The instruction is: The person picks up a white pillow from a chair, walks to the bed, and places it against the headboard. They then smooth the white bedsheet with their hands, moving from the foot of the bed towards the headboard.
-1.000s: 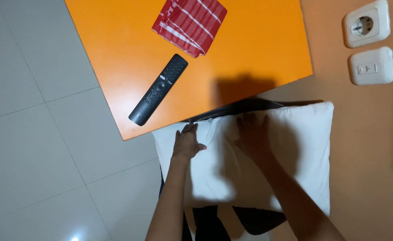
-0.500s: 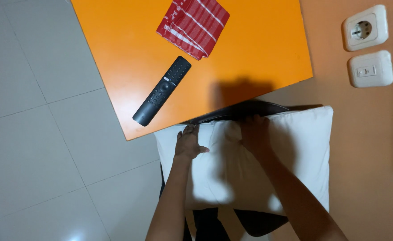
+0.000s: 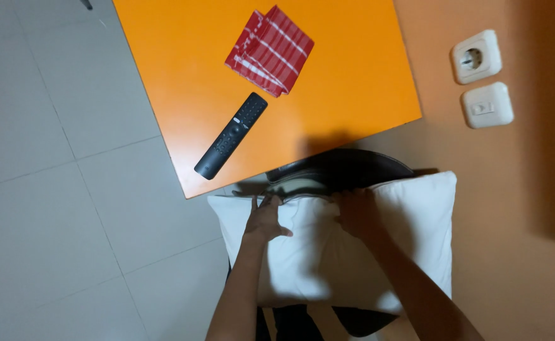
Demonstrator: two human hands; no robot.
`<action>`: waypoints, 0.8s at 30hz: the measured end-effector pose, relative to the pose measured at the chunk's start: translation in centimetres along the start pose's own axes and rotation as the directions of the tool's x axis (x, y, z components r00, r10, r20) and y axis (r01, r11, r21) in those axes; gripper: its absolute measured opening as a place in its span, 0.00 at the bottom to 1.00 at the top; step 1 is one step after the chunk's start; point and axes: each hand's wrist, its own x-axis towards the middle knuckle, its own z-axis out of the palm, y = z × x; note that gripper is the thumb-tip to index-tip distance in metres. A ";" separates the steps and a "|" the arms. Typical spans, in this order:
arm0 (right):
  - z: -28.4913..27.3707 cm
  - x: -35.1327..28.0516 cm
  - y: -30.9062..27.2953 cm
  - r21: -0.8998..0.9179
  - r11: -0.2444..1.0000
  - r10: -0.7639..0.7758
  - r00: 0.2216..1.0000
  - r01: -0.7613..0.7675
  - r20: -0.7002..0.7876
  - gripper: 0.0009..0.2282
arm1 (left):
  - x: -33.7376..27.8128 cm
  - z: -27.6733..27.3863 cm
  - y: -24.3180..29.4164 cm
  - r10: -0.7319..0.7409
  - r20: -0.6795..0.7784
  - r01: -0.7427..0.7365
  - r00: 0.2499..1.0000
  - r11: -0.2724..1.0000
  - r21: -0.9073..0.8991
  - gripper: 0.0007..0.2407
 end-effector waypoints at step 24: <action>-9.5 -19.3 -3.3 0.004 0.975 0.211 0.924 -0.222 -0.318 0.24 | -12.7 -3.9 13.8 0.222 -0.368 -0.184 0.903 0.974 0.136 0.26</action>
